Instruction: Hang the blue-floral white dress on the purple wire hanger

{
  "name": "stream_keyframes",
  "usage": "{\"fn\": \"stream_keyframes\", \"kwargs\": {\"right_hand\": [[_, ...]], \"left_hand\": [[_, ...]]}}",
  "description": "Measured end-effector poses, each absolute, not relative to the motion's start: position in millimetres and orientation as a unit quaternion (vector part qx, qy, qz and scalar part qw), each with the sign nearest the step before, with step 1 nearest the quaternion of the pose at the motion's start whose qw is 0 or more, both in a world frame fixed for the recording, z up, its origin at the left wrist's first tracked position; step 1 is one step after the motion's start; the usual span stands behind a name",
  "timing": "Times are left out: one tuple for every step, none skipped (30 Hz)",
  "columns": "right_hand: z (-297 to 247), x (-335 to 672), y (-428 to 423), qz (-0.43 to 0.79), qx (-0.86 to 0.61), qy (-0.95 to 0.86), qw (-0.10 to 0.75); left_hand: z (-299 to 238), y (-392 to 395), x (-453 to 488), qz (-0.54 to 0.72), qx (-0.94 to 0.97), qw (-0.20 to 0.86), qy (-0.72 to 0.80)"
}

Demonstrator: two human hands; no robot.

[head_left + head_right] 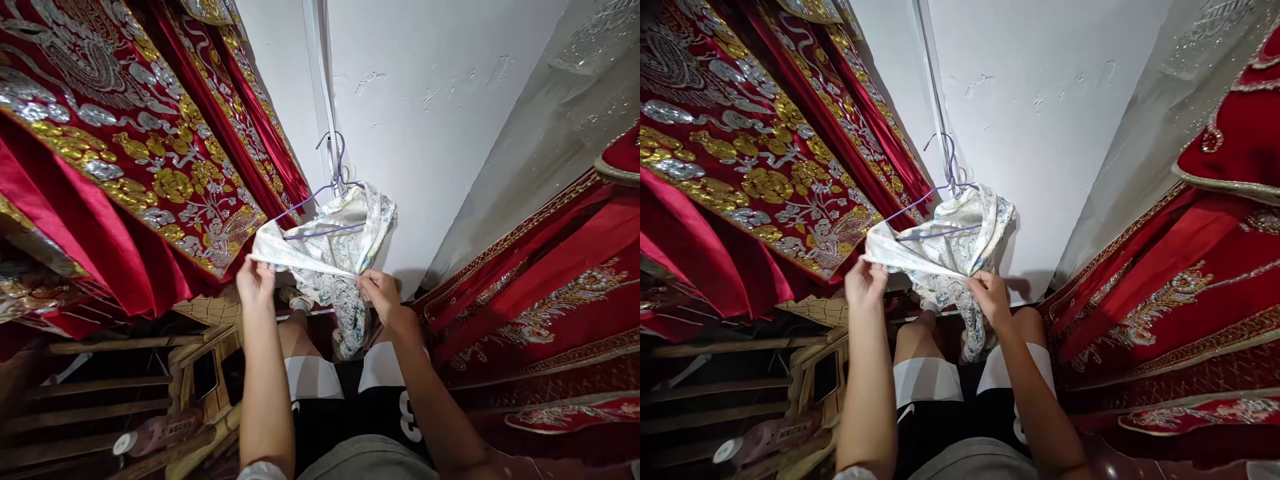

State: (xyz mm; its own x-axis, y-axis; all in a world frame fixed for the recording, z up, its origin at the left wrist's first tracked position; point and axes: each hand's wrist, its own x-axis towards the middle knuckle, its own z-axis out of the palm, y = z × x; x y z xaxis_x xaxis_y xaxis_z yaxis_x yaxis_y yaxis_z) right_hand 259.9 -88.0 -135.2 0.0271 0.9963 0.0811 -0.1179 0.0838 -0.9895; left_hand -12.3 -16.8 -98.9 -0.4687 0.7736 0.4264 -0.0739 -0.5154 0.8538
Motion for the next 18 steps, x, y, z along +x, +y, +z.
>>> {"fn": "stream_keyframes", "kwargs": {"right_hand": [[-140.1,257.6,-92.8,0.513,-0.444,-0.449,0.582],[-144.8,256.3,-97.9,0.523,-0.433,-0.417,0.604],[-149.1,256.6,-103.4,0.532,-0.423,-0.391,0.621],[-152.7,258.6,-109.0,0.541,-0.417,-0.371,0.629],[-155.3,262.3,-114.7,0.55,-0.415,-0.359,0.629],[-156.9,267.3,-120.2,0.559,-0.417,-0.355,0.622],[-157.5,273.1,-125.1,0.565,-0.424,-0.356,0.612],[-157.3,279.1,-129.5,0.568,-0.433,-0.361,0.6],[-156.6,284.8,-133.1,0.568,-0.445,-0.369,0.586],[-155.9,289.7,-136.1,0.57,-0.456,-0.384,0.566],[-155.7,293.6,-138.4,0.573,-0.467,-0.403,0.539],[-156.2,296.3,-140.0,0.578,-0.478,-0.425,0.507],[-157.5,297.9,-140.9,0.583,-0.484,-0.451,0.47],[-159.6,298.4,-141.1,0.588,-0.487,-0.482,0.429],[-162.3,298.0,-140.4,0.585,-0.492,-0.51,0.394],[-165.2,296.6,-138.7,0.571,-0.5,-0.533,0.374],[-167.7,294.4,-136.0,0.548,-0.51,-0.548,0.373],[-169.5,291.4,-132.4,0.521,-0.519,-0.555,0.389]], "left_hand": [[-114.1,-24.2,-1.4,0.76,0.396,0.308,0.415],[-128.4,-32.5,11.6,0.775,0.293,0.371,0.42],[-141.5,-41.0,25.2,0.78,0.201,0.419,0.419],[-153.3,-49.1,38.2,0.78,0.15,0.446,0.413],[-163.4,-56.1,49.6,0.778,0.123,0.463,0.406],[-171.8,-62.0,58.8,0.777,0.116,0.469,0.403],[-178.1,-66.5,65.7,0.777,0.124,0.467,0.403],[-182.4,-69.9,70.3,0.777,0.142,0.46,0.406],[-184.6,-72.4,73.0,0.775,0.164,0.45,0.412],[-184.8,-74.4,74.4,0.772,0.19,0.438,0.419],[-183.0,-76.4,75.2,0.77,0.216,0.427,0.422],[-179.5,-78.8,75.9,0.768,0.239,0.419,0.421],[-174.4,-81.9,77.1,0.768,0.258,0.416,0.413],[-168.3,-85.8,79.4,0.767,0.272,0.424,0.399],[-161.3,-90.7,82.9,0.763,0.281,0.442,0.379],[-154.1,-96.4,87.7,0.756,0.289,0.467,0.358],[-146.9,-102.8,93.7,0.743,0.3,0.494,0.338],[-139.9,-109.4,100.5,0.728,0.316,0.515,0.322]]}}
